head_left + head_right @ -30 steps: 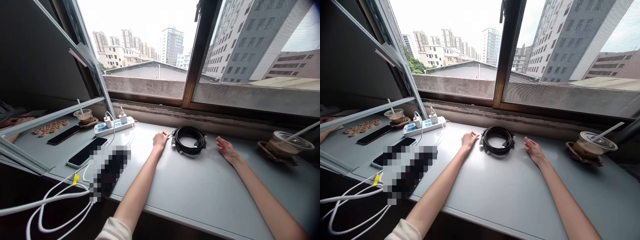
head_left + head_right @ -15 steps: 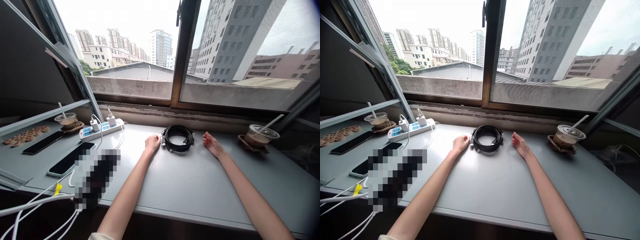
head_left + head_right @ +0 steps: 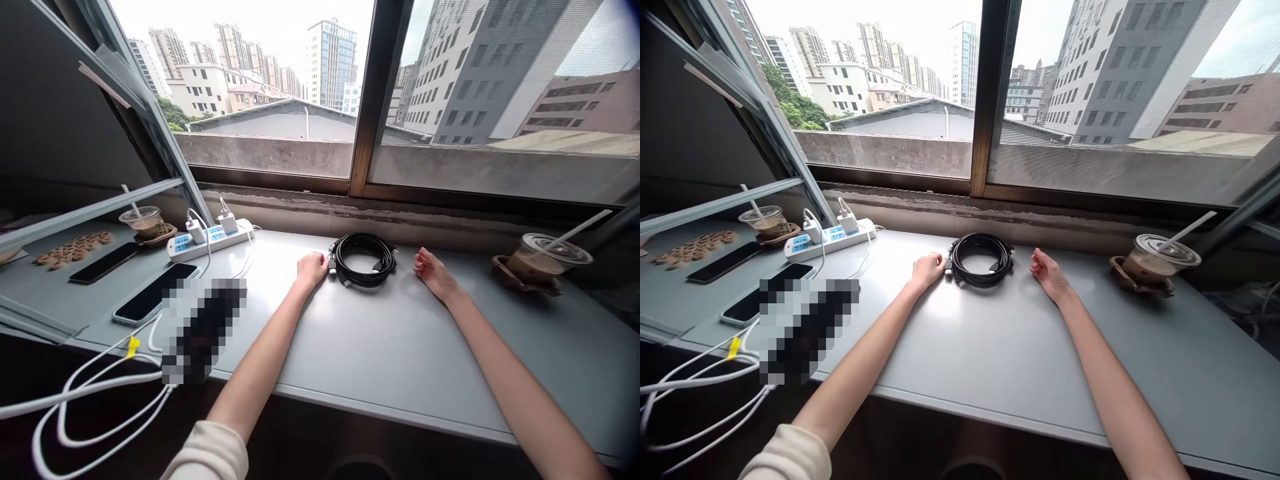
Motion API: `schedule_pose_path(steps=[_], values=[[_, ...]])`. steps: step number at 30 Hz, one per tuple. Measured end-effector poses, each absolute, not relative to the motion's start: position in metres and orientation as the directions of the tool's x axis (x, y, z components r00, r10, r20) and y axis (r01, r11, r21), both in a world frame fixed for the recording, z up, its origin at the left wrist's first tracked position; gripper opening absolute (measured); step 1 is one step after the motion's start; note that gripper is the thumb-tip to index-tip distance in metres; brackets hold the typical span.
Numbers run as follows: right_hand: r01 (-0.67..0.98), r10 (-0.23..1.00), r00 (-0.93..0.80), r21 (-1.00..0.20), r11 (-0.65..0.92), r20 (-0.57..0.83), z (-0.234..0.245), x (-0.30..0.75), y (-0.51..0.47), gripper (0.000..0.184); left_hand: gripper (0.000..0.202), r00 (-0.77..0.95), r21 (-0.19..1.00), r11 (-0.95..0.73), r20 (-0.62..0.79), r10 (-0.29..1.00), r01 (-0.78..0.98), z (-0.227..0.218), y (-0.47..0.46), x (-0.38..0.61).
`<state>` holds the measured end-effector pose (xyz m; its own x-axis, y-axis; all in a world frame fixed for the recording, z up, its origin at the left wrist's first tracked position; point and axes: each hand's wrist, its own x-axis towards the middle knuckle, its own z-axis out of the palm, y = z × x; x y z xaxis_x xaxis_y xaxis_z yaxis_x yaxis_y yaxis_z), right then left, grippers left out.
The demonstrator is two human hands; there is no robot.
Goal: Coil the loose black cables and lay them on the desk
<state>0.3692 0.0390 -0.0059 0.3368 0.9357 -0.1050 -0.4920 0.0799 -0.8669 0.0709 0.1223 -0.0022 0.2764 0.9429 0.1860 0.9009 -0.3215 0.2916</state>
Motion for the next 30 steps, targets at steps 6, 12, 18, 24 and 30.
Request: schedule_pose_path(steps=[6,12,18,24,30], values=[[-0.481,0.939,0.327,-0.874,0.068,-0.107,-0.006,0.370,0.039,0.032,0.031,0.276,0.291,-0.322,0.186,0.943,0.901,-0.005,0.124,0.072],[-0.470,0.937,0.335,-0.879,0.075,-0.099,-0.008,0.371,0.040,0.031,0.032,0.284,0.299,-0.332,0.194,0.939,0.894,-0.005,0.125,0.073],[-0.458,0.931,0.353,-0.885,0.088,-0.090,-0.008,0.371,0.041,0.031,0.030,0.246,0.341,-0.318,0.238,0.940,0.885,-0.006,0.125,0.075],[-0.422,0.913,0.397,-0.901,0.094,-0.090,-0.010,0.370,0.041,0.034,0.044,0.048,0.446,-0.226,0.375,0.926,0.866,0.000,0.123,0.075],[-0.391,0.907,0.413,-0.915,0.095,-0.083,-0.011,0.370,0.041,0.025,0.036,0.023,0.483,-0.271,0.459,0.888,0.833,0.004,0.118,0.074]])
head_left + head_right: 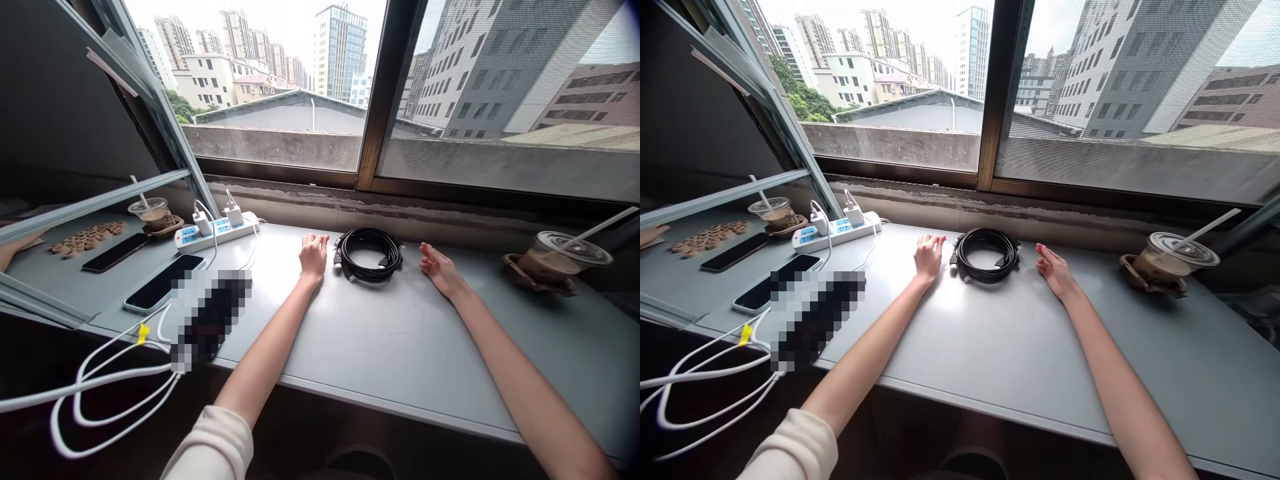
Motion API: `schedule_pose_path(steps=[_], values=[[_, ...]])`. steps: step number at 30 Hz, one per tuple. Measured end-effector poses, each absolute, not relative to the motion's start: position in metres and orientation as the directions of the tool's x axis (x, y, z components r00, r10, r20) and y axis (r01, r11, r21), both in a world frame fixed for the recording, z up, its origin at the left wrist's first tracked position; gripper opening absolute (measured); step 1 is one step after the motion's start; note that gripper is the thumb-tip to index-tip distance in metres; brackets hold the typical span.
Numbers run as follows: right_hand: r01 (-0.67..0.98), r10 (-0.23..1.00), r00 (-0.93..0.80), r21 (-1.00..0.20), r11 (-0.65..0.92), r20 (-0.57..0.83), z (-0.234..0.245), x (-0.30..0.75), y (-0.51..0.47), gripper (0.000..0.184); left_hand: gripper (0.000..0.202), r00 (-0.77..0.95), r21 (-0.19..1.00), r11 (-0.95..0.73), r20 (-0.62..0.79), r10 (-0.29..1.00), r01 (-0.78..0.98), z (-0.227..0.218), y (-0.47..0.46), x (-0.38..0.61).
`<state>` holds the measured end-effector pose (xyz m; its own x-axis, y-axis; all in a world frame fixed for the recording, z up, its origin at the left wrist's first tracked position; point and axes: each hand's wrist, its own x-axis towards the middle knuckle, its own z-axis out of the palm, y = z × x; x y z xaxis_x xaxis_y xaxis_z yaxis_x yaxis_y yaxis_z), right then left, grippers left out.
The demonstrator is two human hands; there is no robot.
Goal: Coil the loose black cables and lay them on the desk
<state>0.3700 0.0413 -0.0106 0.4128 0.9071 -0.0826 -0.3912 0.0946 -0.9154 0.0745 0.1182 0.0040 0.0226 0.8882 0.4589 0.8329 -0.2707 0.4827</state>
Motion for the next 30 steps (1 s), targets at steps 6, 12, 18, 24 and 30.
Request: schedule_pose_path(steps=[6,12,18,24,30], values=[[-0.363,0.905,0.421,-0.925,0.107,-0.061,-0.0110,0.3689,0.0427,0.023,0.031,0.044,0.499,-0.289,0.446,0.894,0.817,0.0002,0.1204,0.0753],[-0.355,0.904,0.423,-0.929,0.103,-0.061,-0.0122,0.3687,0.0434,0.008,0.024,0.095,0.494,-0.322,0.430,0.898,0.807,0.0003,0.1185,0.0733],[-0.345,0.916,0.399,-0.933,0.101,-0.049,-0.0137,0.3698,0.0442,0.009,0.017,0.084,0.516,-0.313,0.419,0.904,0.797,0.0010,0.1189,0.0722],[-0.338,0.919,0.392,-0.936,0.102,-0.041,-0.0121,0.3672,0.0447,0.011,0.019,0.060,0.529,-0.287,0.404,0.913,0.799,0.0013,0.1209,0.0706],[-0.344,0.918,0.395,-0.933,0.106,-0.041,-0.0115,0.3686,0.0448,0.010,0.026,0.073,0.533,-0.275,0.369,0.927,0.800,0.0008,0.1225,0.0710]])
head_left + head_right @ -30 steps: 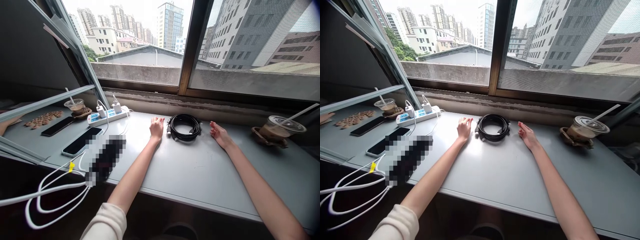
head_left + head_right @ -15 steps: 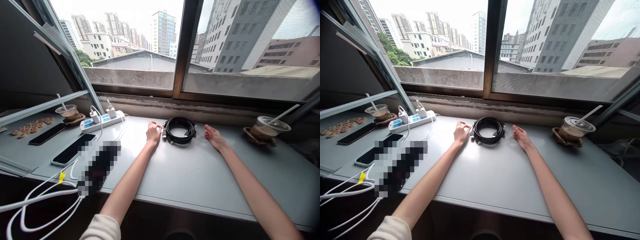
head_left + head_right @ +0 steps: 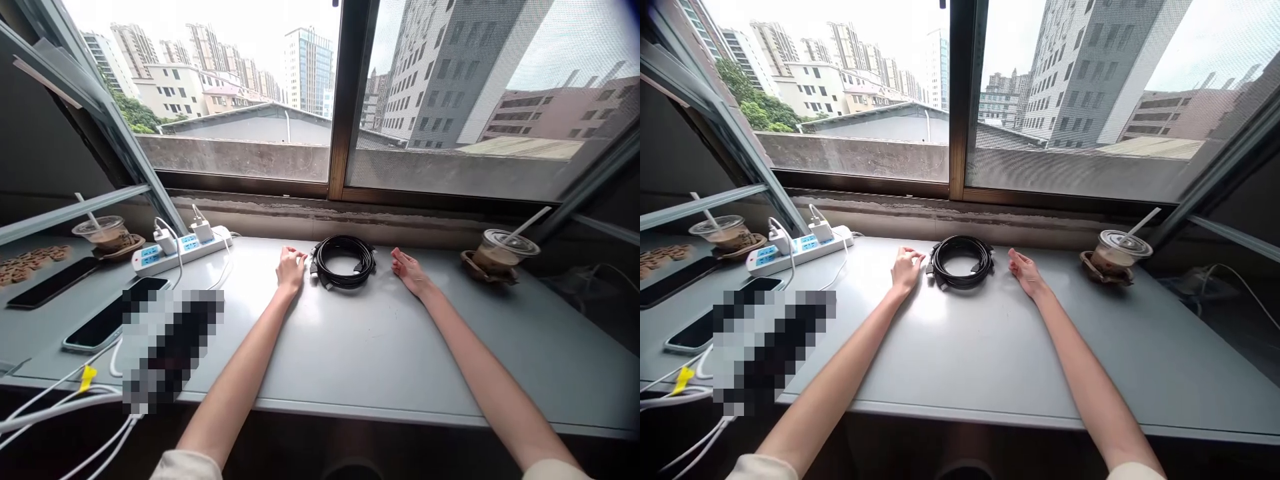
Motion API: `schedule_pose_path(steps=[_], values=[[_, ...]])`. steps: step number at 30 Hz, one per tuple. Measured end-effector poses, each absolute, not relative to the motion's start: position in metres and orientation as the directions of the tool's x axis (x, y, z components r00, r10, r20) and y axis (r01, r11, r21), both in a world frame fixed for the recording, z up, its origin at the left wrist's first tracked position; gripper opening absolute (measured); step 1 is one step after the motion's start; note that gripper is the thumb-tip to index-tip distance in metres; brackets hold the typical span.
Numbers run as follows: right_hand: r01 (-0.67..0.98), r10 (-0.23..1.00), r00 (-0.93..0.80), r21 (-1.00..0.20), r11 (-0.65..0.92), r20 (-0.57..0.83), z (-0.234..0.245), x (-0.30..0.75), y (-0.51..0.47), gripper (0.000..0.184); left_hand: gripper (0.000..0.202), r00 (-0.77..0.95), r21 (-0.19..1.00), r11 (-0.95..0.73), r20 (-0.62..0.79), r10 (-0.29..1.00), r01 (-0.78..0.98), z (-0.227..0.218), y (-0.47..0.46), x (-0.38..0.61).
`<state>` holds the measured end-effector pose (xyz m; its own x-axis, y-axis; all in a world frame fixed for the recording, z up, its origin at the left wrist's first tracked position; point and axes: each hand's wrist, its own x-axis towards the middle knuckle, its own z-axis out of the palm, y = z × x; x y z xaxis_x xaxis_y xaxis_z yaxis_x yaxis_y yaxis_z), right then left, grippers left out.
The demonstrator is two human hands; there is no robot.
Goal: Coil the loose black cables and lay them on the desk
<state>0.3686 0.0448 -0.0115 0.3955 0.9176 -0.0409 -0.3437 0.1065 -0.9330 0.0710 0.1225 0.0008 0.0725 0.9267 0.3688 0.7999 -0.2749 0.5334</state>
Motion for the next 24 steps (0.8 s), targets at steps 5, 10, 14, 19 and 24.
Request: schedule_pose_path(steps=[5,10,14,19,24], values=[[-0.360,0.920,0.390,-0.926,0.116,-0.036,-0.0131,0.3704,0.0447,0.010,0.033,0.068,0.530,-0.272,0.372,0.926,0.803,-0.0019,0.1242,0.0719],[-0.382,0.922,0.386,-0.916,0.126,-0.034,-0.0159,0.3711,0.0448,0.011,0.027,0.091,0.522,-0.290,0.373,0.923,0.802,-0.0026,0.1228,0.0709],[-0.385,0.920,0.390,-0.914,0.125,-0.038,-0.0164,0.3714,0.0447,0.013,0.023,0.110,0.524,-0.301,0.364,0.925,0.797,-0.0006,0.1201,0.0698],[-0.373,0.912,0.407,-0.920,0.123,-0.044,-0.0141,0.3698,0.0446,0.012,0.020,0.112,0.528,-0.304,0.363,0.925,0.793,-0.0001,0.1198,0.0688],[-0.388,0.914,0.401,-0.915,0.108,-0.062,-0.0105,0.3673,0.0433,0.013,0.017,0.096,0.537,-0.295,0.367,0.925,0.790,-0.0002,0.1197,0.0693]])
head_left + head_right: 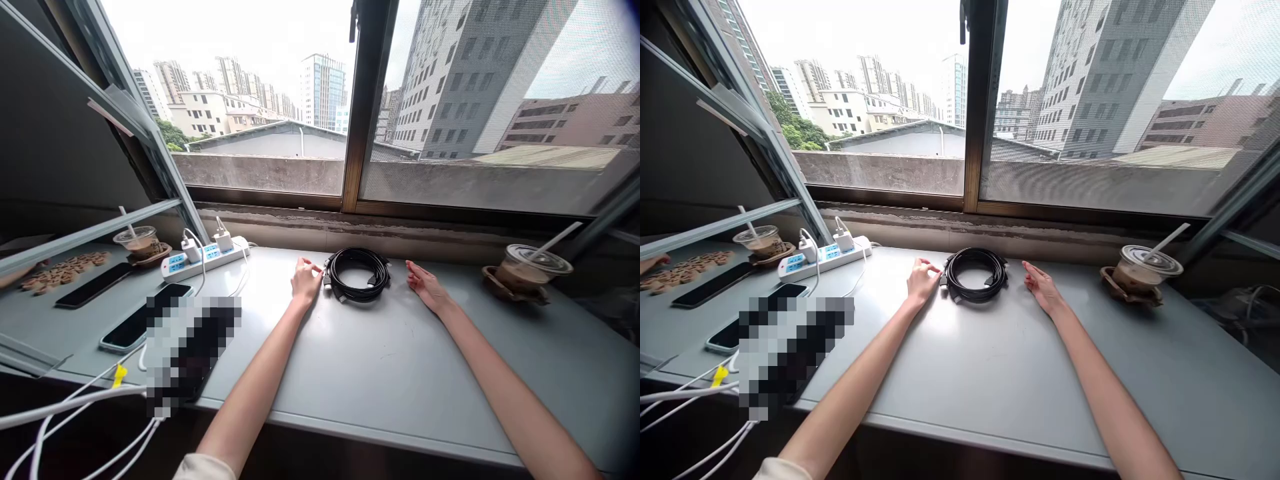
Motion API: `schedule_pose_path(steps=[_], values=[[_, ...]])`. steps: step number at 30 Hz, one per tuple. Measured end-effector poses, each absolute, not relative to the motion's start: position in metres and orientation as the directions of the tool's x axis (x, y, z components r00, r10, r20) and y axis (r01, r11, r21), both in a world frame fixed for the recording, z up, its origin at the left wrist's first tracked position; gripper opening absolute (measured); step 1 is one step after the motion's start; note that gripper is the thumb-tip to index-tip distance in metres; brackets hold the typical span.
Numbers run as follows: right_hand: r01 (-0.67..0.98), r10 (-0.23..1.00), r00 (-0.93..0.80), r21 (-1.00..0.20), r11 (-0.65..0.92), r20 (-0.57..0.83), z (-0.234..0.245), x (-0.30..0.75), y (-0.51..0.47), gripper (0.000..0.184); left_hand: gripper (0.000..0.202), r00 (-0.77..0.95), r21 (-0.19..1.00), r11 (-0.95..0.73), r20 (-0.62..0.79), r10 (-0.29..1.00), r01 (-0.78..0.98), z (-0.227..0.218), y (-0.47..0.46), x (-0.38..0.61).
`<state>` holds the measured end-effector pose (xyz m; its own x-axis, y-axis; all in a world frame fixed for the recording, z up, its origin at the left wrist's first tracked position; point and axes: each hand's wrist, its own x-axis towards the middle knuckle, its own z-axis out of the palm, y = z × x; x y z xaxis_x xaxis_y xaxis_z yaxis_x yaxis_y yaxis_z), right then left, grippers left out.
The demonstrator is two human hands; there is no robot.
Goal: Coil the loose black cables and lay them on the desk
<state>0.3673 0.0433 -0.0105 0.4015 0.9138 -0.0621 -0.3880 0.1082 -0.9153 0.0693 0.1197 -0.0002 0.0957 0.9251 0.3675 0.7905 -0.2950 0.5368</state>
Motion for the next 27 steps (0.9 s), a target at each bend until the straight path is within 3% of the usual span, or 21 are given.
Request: schedule_pose_path(steps=[14,22,27], values=[[-0.267,0.905,0.421,-0.961,0.071,-0.050,-0.019,0.367,0.044,0.006,0.028,0.082,0.524,-0.263,0.344,0.935,0.810,-0.004,0.122,0.073],[-0.222,0.905,0.425,-0.970,0.098,-0.006,-0.020,0.372,0.044,0.025,0.026,0.097,0.516,-0.268,0.335,0.937,0.814,-0.004,0.121,0.074],[-0.231,0.909,0.416,-0.969,0.083,-0.022,-0.020,0.372,0.045,0.026,0.019,0.101,0.522,-0.274,0.334,0.937,0.808,-0.003,0.120,0.074]])
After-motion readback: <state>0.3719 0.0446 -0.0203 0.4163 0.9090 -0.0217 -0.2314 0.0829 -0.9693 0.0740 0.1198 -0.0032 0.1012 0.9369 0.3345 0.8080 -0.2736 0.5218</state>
